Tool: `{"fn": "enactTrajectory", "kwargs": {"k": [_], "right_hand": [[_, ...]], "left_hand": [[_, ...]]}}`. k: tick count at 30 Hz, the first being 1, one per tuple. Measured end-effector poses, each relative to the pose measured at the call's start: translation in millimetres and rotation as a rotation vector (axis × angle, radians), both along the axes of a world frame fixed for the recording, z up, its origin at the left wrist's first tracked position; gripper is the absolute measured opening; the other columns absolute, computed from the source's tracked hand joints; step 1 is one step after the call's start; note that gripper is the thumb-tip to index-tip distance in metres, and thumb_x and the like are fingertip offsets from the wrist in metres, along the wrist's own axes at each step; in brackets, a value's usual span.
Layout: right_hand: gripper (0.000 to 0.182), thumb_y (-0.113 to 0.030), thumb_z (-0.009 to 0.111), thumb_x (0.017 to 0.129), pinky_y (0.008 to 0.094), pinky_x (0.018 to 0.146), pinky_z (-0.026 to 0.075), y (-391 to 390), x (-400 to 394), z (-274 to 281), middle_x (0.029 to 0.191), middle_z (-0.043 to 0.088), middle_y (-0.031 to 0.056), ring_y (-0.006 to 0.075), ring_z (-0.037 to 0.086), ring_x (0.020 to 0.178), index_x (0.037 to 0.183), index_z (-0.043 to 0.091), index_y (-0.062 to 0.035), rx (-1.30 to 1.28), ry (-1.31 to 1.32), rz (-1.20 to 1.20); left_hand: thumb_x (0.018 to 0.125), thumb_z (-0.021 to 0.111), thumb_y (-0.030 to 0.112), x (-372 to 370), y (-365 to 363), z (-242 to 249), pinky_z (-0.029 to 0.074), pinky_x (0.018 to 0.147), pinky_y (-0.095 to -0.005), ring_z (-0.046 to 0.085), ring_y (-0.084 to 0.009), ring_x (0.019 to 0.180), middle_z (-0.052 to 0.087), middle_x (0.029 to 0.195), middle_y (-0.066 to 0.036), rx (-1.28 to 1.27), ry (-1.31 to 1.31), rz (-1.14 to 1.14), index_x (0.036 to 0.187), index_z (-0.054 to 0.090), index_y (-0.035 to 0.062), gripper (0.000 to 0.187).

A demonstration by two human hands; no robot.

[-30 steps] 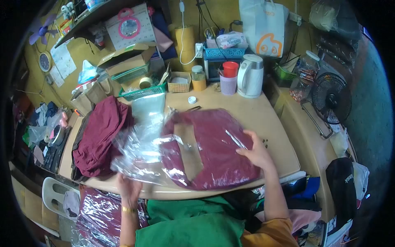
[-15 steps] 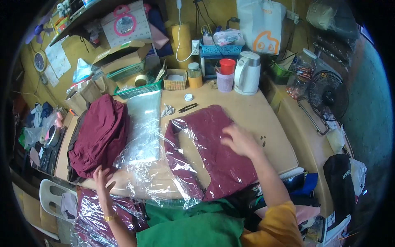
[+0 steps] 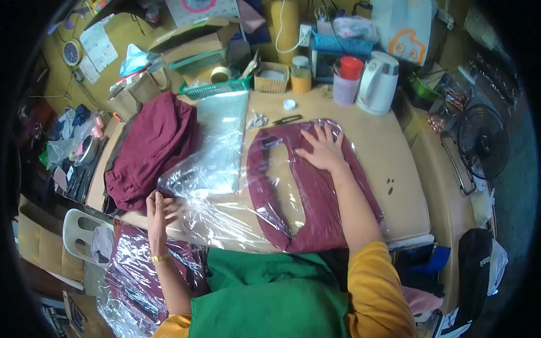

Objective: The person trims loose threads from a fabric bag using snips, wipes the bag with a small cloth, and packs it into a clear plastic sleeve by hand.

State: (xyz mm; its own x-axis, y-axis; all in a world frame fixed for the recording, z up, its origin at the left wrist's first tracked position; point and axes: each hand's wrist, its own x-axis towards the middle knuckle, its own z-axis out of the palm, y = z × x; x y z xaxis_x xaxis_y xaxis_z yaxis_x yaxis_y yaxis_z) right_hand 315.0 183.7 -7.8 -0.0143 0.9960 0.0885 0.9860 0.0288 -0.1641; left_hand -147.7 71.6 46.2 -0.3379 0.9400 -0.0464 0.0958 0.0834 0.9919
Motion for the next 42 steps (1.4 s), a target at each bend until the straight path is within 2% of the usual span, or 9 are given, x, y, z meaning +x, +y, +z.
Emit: {"fn": "enactTrajectory", "kwargs": {"k": [2,9,20,24,30,33,35,40,42], "right_hand": [[0.075,-0.071,0.048,0.090,0.0686,0.116,-0.002,5,-6,-2,0.164,0.021,0.0142,0.0355,0.008,0.153,0.153,0.038,-0.0306,-0.002,-0.001,-0.015],[0.073,-0.069,0.049,0.090,0.0692,0.116,0.002,6,0,-9,0.163,0.023,0.0136,0.0362,0.012,0.152,0.152,0.040,-0.0304,0.049,-0.009,-0.026],[0.083,-0.064,0.062,0.086,0.0717,0.114,0.010,-3,8,38,0.165,0.009,0.0217,0.0403,0.006,0.152,0.154,0.035,-0.0262,-0.174,0.175,0.102],[0.073,-0.033,0.076,0.083,0.0451,0.114,0.034,-84,11,65,0.152,0.037,0.0262,0.0422,0.039,0.139,0.146,0.046,-0.0131,0.125,0.316,0.087],[0.060,-0.027,0.062,0.095,0.0469,0.112,0.035,-174,55,-8,0.143,0.050,0.0229,0.0395,0.046,0.133,0.149,0.043,-0.0087,0.195,0.071,-0.336],[0.047,-0.020,0.060,0.098,0.0429,0.110,0.037,-176,56,-15,0.139,0.054,0.0217,0.0335,0.050,0.129,0.141,0.051,-0.0036,0.216,0.428,-0.128],[0.040,-0.016,0.059,0.099,0.0399,0.107,0.040,-164,34,13,0.132,0.060,0.0200,0.0295,0.055,0.123,0.135,0.057,-0.0009,0.146,0.574,-0.046],[0.020,-0.001,0.058,0.096,0.0289,0.092,0.048,-164,-162,117,0.107,0.069,0.0091,0.0155,0.063,0.099,0.113,0.067,0.0055,0.228,1.061,0.403],[0.019,0.003,0.062,0.093,0.0299,0.093,0.049,-163,-229,119,0.106,0.070,0.0098,0.0163,0.064,0.101,0.110,0.070,0.0032,0.213,1.112,0.598]], "left_hand": [[0.096,0.067,0.029,19,-15,-12,0.056,0.064,-0.0253,0.063,-0.0209,0.099,0.055,0.123,-0.018,-0.017,0.082,-0.128,0.152,0.022,0.0010,0.076],[0.086,0.073,0.001,-11,-5,-71,0.038,0.048,-0.0170,0.053,-0.0035,0.058,0.061,0.073,0.002,0.051,-0.075,-0.049,0.134,0.047,0.0001,0.055],[0.092,0.062,0.056,-11,18,-12,0.051,0.077,-0.0309,0.066,-0.0166,0.091,0.072,0.096,-0.017,-0.208,0.557,-0.288,0.113,0.068,-0.0094,0.068],[0.088,0.066,0.050,7,29,-25,0.052,0.068,-0.0384,0.069,-0.0236,0.073,0.071,0.077,-0.017,-0.192,0.683,-0.333,0.091,0.074,-0.0022,0.053],[0.091,0.061,0.046,34,23,-31,0.051,0.071,-0.0453,0.068,-0.0323,0.073,0.065,0.074,-0.027,-0.142,0.640,-0.292,0.083,0.068,-0.0075,0.055],[0.093,0.062,0.038,16,6,-28,0.050,0.067,-0.0435,0.062,-0.0252,0.065,0.063,0.070,-0.023,0.120,0.582,-0.098,0.083,0.067,-0.0075,0.046],[0.093,0.063,0.041,-31,-29,17,0.052,0.075,-0.0469,0.069,-0.0370,0.081,0.067,0.083,-0.028,-0.005,0.552,0.001,0.091,0.069,-0.0048,0.047],[0.097,0.064,0.029,-145,-195,93,0.040,0.054,-0.0297,0.051,-0.0112,0.059,0.062,0.069,-0.004,0.115,0.604,0.665,0.091,0.071,0.0010,0.030],[0.094,0.068,0.035,-189,-264,101,0.047,0.062,-0.0344,0.058,-0.0181,0.065,0.064,0.072,-0.008,-0.031,0.831,0.937,0.100,0.069,-0.0002,0.036]]}}
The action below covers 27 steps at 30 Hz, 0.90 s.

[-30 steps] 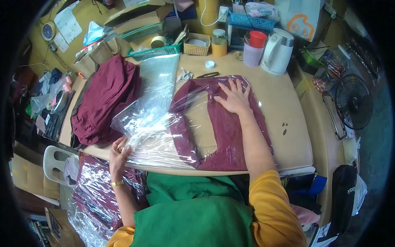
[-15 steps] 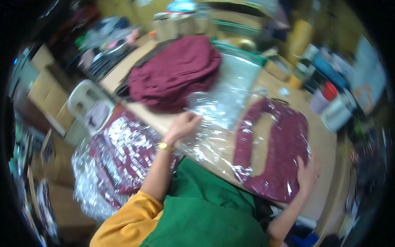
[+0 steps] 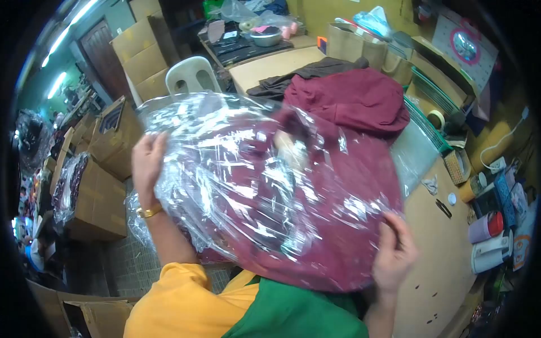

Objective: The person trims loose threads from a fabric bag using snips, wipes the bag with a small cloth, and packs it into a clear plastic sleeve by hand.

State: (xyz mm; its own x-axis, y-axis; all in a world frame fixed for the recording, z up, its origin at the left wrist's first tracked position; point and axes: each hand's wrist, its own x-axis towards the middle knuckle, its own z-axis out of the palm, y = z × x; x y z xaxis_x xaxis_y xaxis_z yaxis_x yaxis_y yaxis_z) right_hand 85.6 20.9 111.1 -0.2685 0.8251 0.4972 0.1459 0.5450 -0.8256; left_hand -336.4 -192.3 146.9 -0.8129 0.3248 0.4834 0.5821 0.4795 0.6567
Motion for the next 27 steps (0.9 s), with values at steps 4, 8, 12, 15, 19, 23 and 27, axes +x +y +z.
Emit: {"fn": "enactTrajectory", "kwargs": {"k": [4,8,12,15,19,23,27], "right_hand": [[0.022,-0.003,0.068,0.089,0.0326,0.084,0.052,2,-123,-34,0.102,0.072,0.0142,0.0231,0.069,0.094,0.110,0.070,-0.0010,0.082,-0.075,0.344],[0.054,-0.018,0.070,0.091,0.0431,0.092,0.050,5,-195,-102,0.112,0.062,0.0235,0.0386,0.063,0.109,0.139,0.049,-0.0057,0.078,-0.485,0.583],[0.083,-0.030,0.073,0.089,0.0471,0.103,0.044,1,-193,-157,0.127,0.052,0.0318,0.0436,0.056,0.119,0.152,0.024,-0.0065,-0.092,-0.522,0.568],[0.088,-0.029,0.074,0.088,0.0461,0.105,0.042,1,-187,-179,0.133,0.050,0.0332,0.0419,0.056,0.121,0.152,0.019,-0.0042,-0.303,-0.429,0.679],[0.062,-0.017,0.075,0.083,0.0430,0.101,0.045,11,-207,-166,0.129,0.059,0.0231,0.0363,0.060,0.118,0.138,0.047,-0.0086,-0.323,-0.402,0.674],[0.040,-0.013,0.075,0.081,0.0429,0.093,0.048,22,-238,-140,0.122,0.060,0.0218,0.0388,0.060,0.107,0.119,0.062,-0.0091,-0.005,-0.430,0.551],[0.059,-0.027,0.079,0.078,0.0486,0.107,0.038,-1,-226,-99,0.139,0.047,0.0221,0.0414,0.047,0.127,0.129,0.058,-0.0063,0.346,-0.494,0.670]], "left_hand": [[0.083,0.078,0.036,-2,-61,-1,0.044,0.102,-0.0470,0.055,-0.0408,0.120,0.053,0.133,-0.024,-0.278,0.377,0.511,0.145,0.043,0.0049,0.078],[0.088,0.069,0.045,-4,-41,-46,0.027,0.114,-0.0552,0.036,-0.0426,0.140,0.038,0.151,-0.024,-0.494,0.202,0.099,0.148,0.042,0.0097,0.075],[0.091,0.053,0.065,-38,-22,-141,0.011,0.117,-0.0662,0.016,-0.0441,0.150,0.025,0.160,-0.022,-0.831,-0.169,0.142,0.153,0.037,0.0184,0.079],[0.092,0.048,0.070,-64,-41,-216,0.014,0.118,-0.0633,0.013,-0.0465,0.149,0.019,0.162,-0.022,-0.705,-0.418,0.088,0.157,0.029,0.0190,0.084],[0.092,0.046,0.070,-68,-54,-247,0.019,0.118,-0.0588,0.014,-0.0501,0.148,0.022,0.161,-0.025,-0.507,-0.397,0.070,0.157,0.026,0.0148,0.088],[0.095,0.042,0.068,-75,-64,-202,0.018,0.116,-0.0638,0.016,-0.0492,0.148,0.027,0.159,-0.025,-0.579,-0.364,0.186,0.153,0.036,0.0116,0.082],[0.097,0.037,0.067,-75,-64,-165,0.018,0.114,-0.0677,0.022,-0.0478,0.147,0.032,0.157,-0.025,-0.751,-0.392,0.340,0.149,0.044,0.0114,0.077]]}}
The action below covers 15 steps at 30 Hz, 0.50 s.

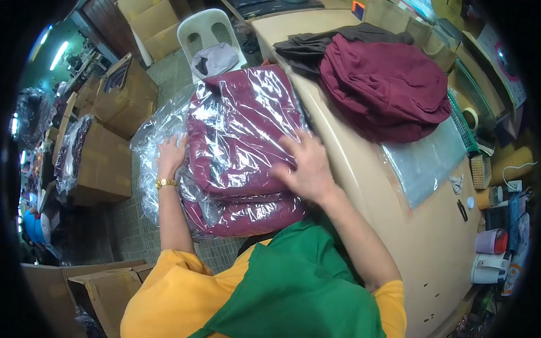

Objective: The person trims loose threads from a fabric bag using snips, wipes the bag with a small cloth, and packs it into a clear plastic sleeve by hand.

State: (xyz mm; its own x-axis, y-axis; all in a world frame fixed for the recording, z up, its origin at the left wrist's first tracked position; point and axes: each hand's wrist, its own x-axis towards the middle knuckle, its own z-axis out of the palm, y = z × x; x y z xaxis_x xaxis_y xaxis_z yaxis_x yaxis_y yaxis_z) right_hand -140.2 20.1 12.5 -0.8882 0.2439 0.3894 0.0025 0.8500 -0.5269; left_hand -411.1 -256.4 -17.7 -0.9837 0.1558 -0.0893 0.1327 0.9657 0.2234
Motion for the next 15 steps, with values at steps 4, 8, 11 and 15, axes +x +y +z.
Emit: {"fn": "enactTrajectory", "kwargs": {"k": [4,8,11,15], "right_hand": [[0.090,-0.036,0.080,0.072,0.0634,0.114,0.023,-50,31,-8,0.150,0.038,0.0223,0.0432,0.034,0.140,0.148,0.038,-0.0106,0.330,-0.320,0.293],[0.061,-0.010,0.064,0.079,0.0497,0.098,0.045,-48,3,-70,0.133,0.057,0.0180,0.0348,0.055,0.123,0.139,0.049,-0.0097,0.381,-0.066,0.179],[0.023,-0.004,0.059,0.079,0.0408,0.076,0.049,-22,-26,-37,0.096,0.069,0.0076,0.0270,0.067,0.090,0.101,0.065,-0.0081,0.200,-0.011,0.195],[0.018,-0.008,0.060,0.077,0.0393,0.075,0.049,-48,-26,50,0.089,0.067,0.0065,0.0261,0.066,0.085,0.095,0.065,-0.0091,0.337,0.244,0.334]], "left_hand": [[0.094,0.046,0.066,24,9,41,0.020,0.114,-0.0672,0.027,-0.0401,0.147,0.032,0.157,-0.023,0.112,0.175,-0.250,0.147,0.047,0.0117,0.076],[0.092,0.049,0.068,47,39,54,0.016,0.116,-0.0668,0.022,-0.0371,0.150,0.030,0.159,-0.022,0.095,0.015,-0.429,0.147,0.048,0.0160,0.076],[0.091,0.048,0.069,48,44,62,0.012,0.115,-0.0689,0.019,-0.0383,0.151,0.027,0.160,-0.021,0.063,0.047,-0.502,0.147,0.049,0.0161,0.077],[0.092,0.047,0.069,45,40,101,0.013,0.114,-0.0705,0.016,-0.0405,0.151,0.026,0.161,-0.020,-0.012,0.183,-0.410,0.147,0.049,0.0187,0.075]]}}
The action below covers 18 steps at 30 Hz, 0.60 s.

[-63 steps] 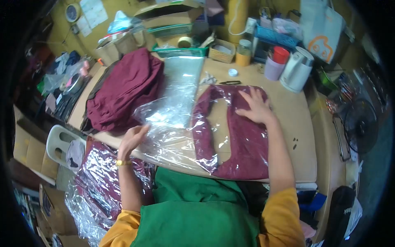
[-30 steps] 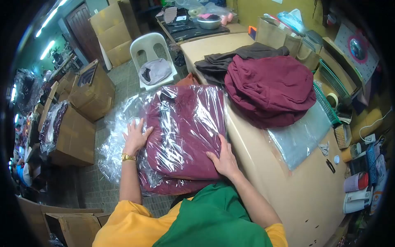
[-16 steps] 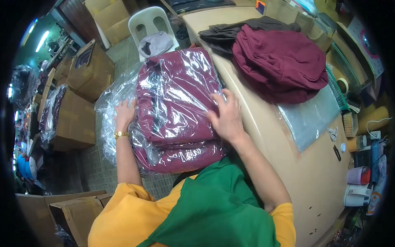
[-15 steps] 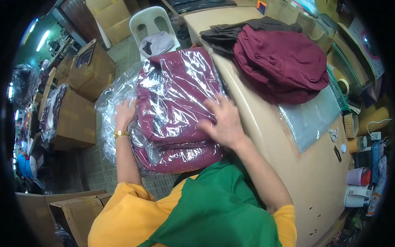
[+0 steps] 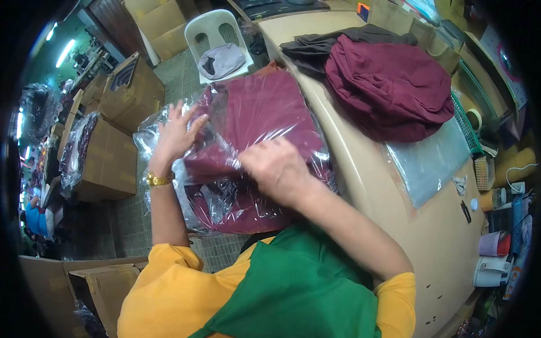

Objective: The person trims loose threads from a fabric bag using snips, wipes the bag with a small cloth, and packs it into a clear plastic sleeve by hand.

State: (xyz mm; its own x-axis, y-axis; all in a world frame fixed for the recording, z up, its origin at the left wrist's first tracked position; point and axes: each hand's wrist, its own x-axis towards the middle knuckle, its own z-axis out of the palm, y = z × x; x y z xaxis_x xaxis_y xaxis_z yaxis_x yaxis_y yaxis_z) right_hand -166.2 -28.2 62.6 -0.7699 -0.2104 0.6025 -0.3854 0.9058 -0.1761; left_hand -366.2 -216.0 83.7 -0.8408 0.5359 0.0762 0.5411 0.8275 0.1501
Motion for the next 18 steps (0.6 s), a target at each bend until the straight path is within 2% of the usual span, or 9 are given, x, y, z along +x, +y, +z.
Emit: {"fn": "enactTrajectory", "kwargs": {"k": [1,4,5,6,10,11,13,15,18], "right_hand": [[0.035,-0.006,0.063,0.072,0.0405,0.079,0.049,-9,14,12,0.099,0.069,0.0064,0.0249,0.065,0.089,0.107,0.066,-0.0064,0.075,-0.113,0.062],[0.043,-0.012,0.065,0.074,0.0420,0.087,0.047,-28,57,-24,0.105,0.066,0.0049,0.0225,0.062,0.097,0.117,0.064,-0.0082,0.155,-0.226,0.178],[0.048,-0.014,0.066,0.075,0.0436,0.091,0.046,-29,69,-48,0.110,0.065,0.0053,0.0221,0.060,0.103,0.122,0.062,-0.0092,0.157,-0.288,0.220],[0.059,-0.017,0.067,0.077,0.0508,0.104,0.040,-28,78,-57,0.131,0.059,0.0090,0.0255,0.052,0.124,0.134,0.056,-0.0134,0.162,-0.450,0.234],[0.066,-0.019,0.065,0.082,0.0579,0.115,0.027,-17,73,-97,0.148,0.048,0.0114,0.0316,0.039,0.141,0.145,0.047,-0.0194,0.295,-0.432,-0.002],[0.059,-0.016,0.062,0.084,0.0571,0.113,0.031,-9,63,-115,0.144,0.052,0.0112,0.0308,0.046,0.136,0.142,0.050,-0.0181,0.228,-0.342,0.029],[0.051,-0.014,0.054,0.089,0.0550,0.115,0.030,16,38,-135,0.145,0.051,0.0122,0.0307,0.047,0.136,0.139,0.051,-0.0154,0.246,-0.305,0.070],[0.047,-0.010,0.056,0.086,0.0523,0.112,0.035,30,12,-122,0.137,0.059,0.0103,0.0282,0.053,0.130,0.133,0.057,-0.0145,0.186,-0.236,0.058],[0.056,-0.010,0.062,0.080,0.0527,0.115,0.031,29,12,-124,0.144,0.052,0.0116,0.0296,0.046,0.136,0.136,0.055,-0.0135,0.228,-0.364,0.075]], "left_hand": [[0.092,0.047,0.069,4,-2,10,0.013,0.114,-0.0705,0.016,-0.0405,0.151,0.026,0.161,-0.020,-0.002,0.000,0.005,0.147,0.049,0.0187,0.075],[0.092,0.048,0.069,14,2,16,0.013,0.113,-0.0721,0.014,-0.0424,0.151,0.023,0.162,-0.019,0.002,0.020,-0.103,0.150,0.044,0.0226,0.074],[0.092,0.049,0.068,7,3,-5,0.013,0.112,-0.0741,0.013,-0.0424,0.151,0.019,0.164,-0.016,-0.079,-0.019,-0.106,0.153,0.037,0.0255,0.076],[0.091,0.049,0.069,3,3,-34,0.012,0.111,-0.0753,0.012,-0.0421,0.151,0.017,0.165,-0.015,-0.119,-0.044,-0.077,0.154,0.035,0.0269,0.077],[0.090,0.049,0.071,-11,-5,-128,0.013,0.107,-0.0790,0.012,-0.0407,0.151,0.012,0.167,-0.010,-0.051,-0.126,0.109,0.158,0.022,0.0295,0.084],[0.090,0.049,0.069,-15,-11,-150,0.014,0.107,-0.0789,0.014,-0.0407,0.151,0.013,0.167,-0.010,0.006,-0.115,0.162,0.159,0.019,0.0289,0.086],[0.090,0.050,0.067,-17,-18,-179,0.015,0.107,-0.0787,0.016,-0.0410,0.150,0.014,0.166,-0.011,0.084,-0.111,0.250,0.160,0.016,0.0267,0.087],[0.091,0.051,0.066,-21,-19,-202,0.015,0.107,-0.0785,0.018,-0.0413,0.150,0.014,0.166,-0.013,0.157,-0.107,0.341,0.160,0.013,0.0246,0.089],[0.090,0.056,0.060,-27,-16,-215,0.018,0.107,-0.0765,0.023,-0.0431,0.148,0.014,0.165,-0.018,0.230,-0.031,0.365,0.160,0.012,0.0192,0.092]]}}
